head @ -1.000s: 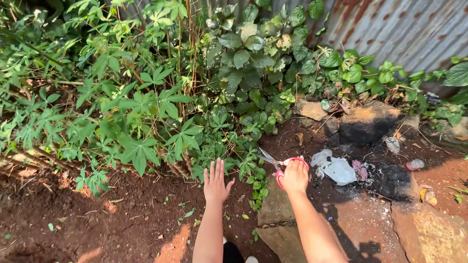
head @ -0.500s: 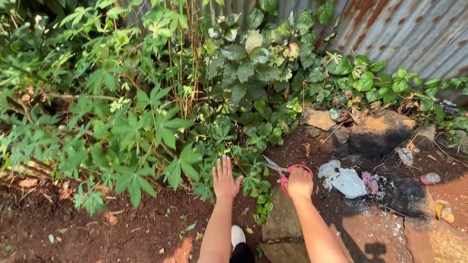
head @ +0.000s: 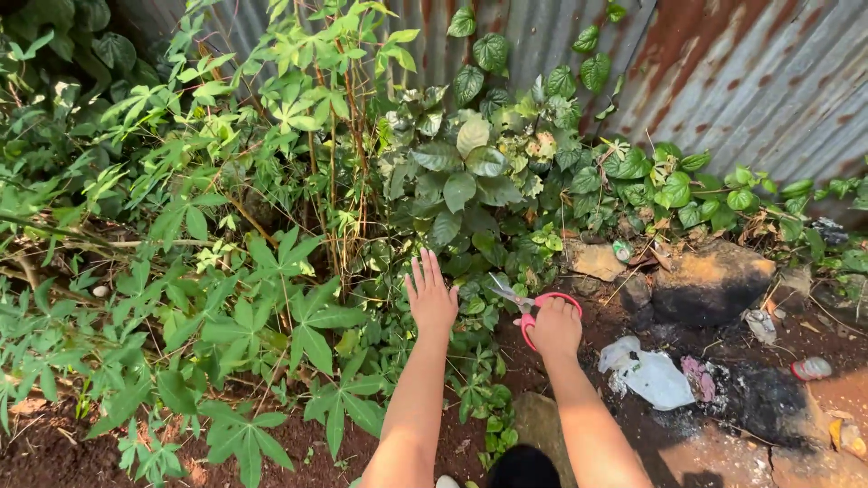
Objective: Trimming leaves and stems from cassava plants using scissors and placing them in a hole.
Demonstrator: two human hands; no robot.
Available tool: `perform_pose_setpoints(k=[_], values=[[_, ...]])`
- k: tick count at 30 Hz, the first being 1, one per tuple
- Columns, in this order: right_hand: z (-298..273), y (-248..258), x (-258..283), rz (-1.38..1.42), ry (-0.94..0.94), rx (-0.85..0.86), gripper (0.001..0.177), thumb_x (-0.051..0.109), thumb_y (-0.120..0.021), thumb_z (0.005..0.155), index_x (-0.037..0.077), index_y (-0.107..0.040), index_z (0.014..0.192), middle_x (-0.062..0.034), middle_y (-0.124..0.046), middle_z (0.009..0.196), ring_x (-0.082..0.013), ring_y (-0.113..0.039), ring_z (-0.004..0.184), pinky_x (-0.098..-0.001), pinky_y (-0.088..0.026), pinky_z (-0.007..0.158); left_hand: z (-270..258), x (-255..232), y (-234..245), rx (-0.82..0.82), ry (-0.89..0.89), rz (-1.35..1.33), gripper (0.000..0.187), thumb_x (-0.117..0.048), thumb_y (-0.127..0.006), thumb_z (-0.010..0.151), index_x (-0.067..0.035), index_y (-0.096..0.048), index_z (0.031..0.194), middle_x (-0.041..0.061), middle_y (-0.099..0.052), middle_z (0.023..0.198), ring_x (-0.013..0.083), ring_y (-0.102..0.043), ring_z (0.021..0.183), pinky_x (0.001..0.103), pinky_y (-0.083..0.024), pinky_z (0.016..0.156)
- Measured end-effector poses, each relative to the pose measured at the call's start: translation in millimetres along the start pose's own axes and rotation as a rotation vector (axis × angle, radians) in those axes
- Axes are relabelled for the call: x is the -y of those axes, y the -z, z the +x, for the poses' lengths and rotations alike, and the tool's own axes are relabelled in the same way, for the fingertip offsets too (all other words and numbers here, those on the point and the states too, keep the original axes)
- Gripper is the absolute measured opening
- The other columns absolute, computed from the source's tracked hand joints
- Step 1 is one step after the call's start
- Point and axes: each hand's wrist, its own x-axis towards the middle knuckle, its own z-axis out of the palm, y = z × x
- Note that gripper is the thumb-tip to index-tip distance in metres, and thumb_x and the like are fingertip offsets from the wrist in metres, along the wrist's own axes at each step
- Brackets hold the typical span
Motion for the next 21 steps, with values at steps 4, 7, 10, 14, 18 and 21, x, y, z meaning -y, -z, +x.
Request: perform_pose_setpoints(k=[4, 7, 10, 14, 18, 21], values=[[10.6, 6.0, 10.1, -0.009, -0.019, 0.035, 0.068, 0.058, -0.081, 0.075, 0.007, -0.062, 0.115, -0.0107, -0.063, 0.115, -0.0272, -0.063, 0.11, -0.0386, -0.049, 0.101, 12.8, 12.8, 1.2, -0.012, -0.007, 0.033, 0.097, -0.047, -0.06, 0.097, -0.007, -0.001, 0.164, 0.009, 0.002, 0.173, 0.0305, -0.004, 0.159, 0.049, -0.014, 0.126], [15.8, 15.8, 16.4, -0.005, 0.007, 0.077, 0.07, 0.057, -0.082, 0.074, 0.006, -0.063, 0.117, -0.011, -0.063, 0.115, -0.0259, -0.063, 0.11, -0.039, -0.053, 0.094, 16.8, 24.0, 7.4, 0.039, 0.062, 0.052, 0.099, -0.043, -0.061, 0.095, -0.007, -0.001, 0.164, 0.009, 0.004, 0.173, 0.0305, -0.003, 0.159, 0.048, -0.014, 0.127], [20.9, 25.2, 23.5, -0.002, 0.015, 0.03, 0.066, 0.057, -0.082, 0.074, 0.005, -0.067, 0.113, -0.0108, -0.063, 0.115, -0.0262, -0.063, 0.114, -0.0395, -0.055, 0.092, 25.9, 34.3, 4.0, 0.074, 0.145, -0.028, 0.098, -0.038, -0.064, 0.094, -0.005, -0.004, 0.164, 0.011, -0.002, 0.173, 0.0312, -0.006, 0.159, 0.048, -0.015, 0.125], [21.6, 21.1, 32.5, -0.007, 0.016, 0.09, 0.069, 0.055, -0.084, 0.073, 0.002, -0.068, 0.115, -0.0114, -0.062, 0.118, -0.0264, -0.062, 0.115, -0.0406, -0.056, 0.091, 45.7, 48.2, -17.3, 0.045, 0.168, -0.1, 0.085, -0.029, -0.065, 0.093, -0.006, -0.02, 0.161, 0.01, -0.023, 0.168, 0.0304, -0.016, 0.157, 0.049, -0.017, 0.126], [25.9, 19.0, 40.1, -0.007, 0.059, 0.083, 0.071, 0.052, -0.086, 0.072, 0.0, -0.068, 0.117, -0.0108, -0.062, 0.118, -0.0261, -0.062, 0.116, -0.0404, -0.057, 0.09, 65.5, 53.5, -1.5, -0.028, 0.176, -0.148, 0.067, -0.024, -0.065, 0.091, -0.008, -0.044, 0.152, 0.011, -0.049, 0.154, 0.0332, -0.034, 0.15, 0.051, -0.026, 0.122], [38.3, 22.0, 45.2, 0.036, 0.08, 0.045, 0.063, 0.049, -0.084, 0.072, 0.003, -0.07, 0.112, -0.01, -0.063, 0.12, -0.0268, -0.061, 0.117, -0.041, -0.056, 0.091, 80.2, 57.3, 10.9, -0.1, 0.151, -0.176, 0.049, -0.02, -0.065, 0.089, -0.013, -0.062, 0.137, 0.011, -0.064, 0.133, 0.0356, -0.052, 0.133, 0.053, -0.037, 0.112]])
